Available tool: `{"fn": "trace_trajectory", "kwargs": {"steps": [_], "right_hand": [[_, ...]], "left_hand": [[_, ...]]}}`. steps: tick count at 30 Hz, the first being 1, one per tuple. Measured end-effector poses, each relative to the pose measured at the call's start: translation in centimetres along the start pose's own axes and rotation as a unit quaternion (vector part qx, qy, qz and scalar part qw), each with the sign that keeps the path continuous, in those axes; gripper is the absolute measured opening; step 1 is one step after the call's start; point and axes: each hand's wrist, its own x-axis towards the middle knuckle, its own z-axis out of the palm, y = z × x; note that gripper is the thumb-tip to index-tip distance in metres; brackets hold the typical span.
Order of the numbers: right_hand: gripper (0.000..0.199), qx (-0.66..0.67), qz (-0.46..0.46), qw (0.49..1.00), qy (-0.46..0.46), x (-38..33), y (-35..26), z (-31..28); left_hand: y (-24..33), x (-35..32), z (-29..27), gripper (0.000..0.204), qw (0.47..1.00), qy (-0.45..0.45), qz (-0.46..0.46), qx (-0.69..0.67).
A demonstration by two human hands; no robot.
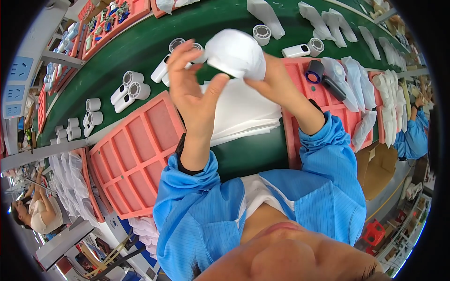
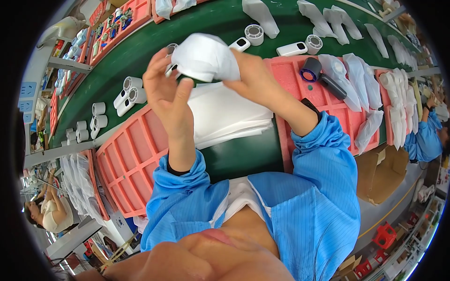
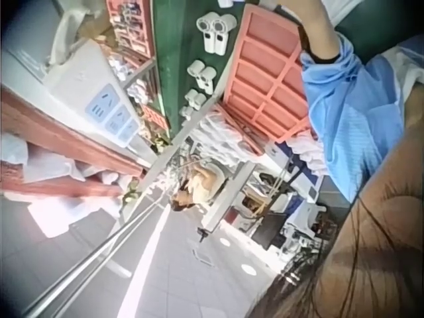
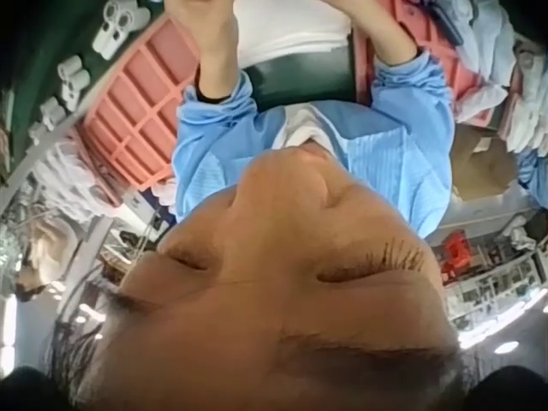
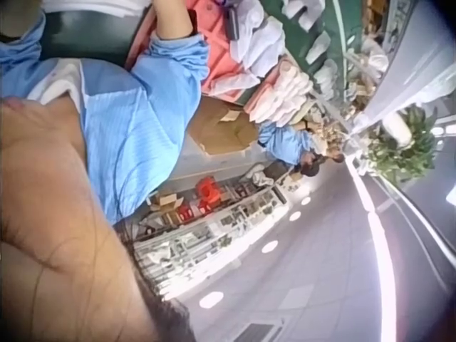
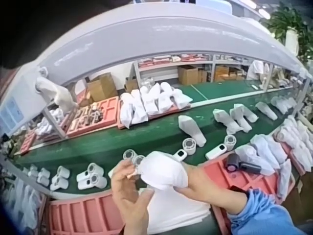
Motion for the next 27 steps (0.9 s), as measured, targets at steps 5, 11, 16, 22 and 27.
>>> {"fn": "trace_trajectory", "kwargs": {"steps": [5, 11, 16, 22, 27], "right_hand": [[0.047, -0.135, 0.030, 0.988, 0.064, -0.3, -0.4, 0.8], [0.040, 0.040, 0.145, 0.987, -0.058, -0.2, -2.1, -0.8], [0.039, 0.084, 0.100, 0.984, -0.122, 2.7, 1.6, -0.2], [0.056, -0.271, 0.285, 0.913, -0.104, 11.3, 15.2, 6.4], [0.058, -0.305, 0.293, 0.880, -0.218, 11.3, 14.4, 4.6]], "left_hand": [[-0.6, -1.0, 1.8, 0.033, 0.961, 0.076, 0.149, 0.220], [-0.7, 0.1, -1.3, 0.026, 0.970, 0.096, 0.092, 0.202], [-3.9, 0.7, -2.0, 0.026, 0.964, 0.180, -0.017, 0.197], [-8.0, -4.3, 5.1, 0.028, 0.941, -0.138, -0.040, 0.308], [-9.9, -6.7, 5.3, 0.025, 0.873, -0.226, -0.003, 0.433]]}}
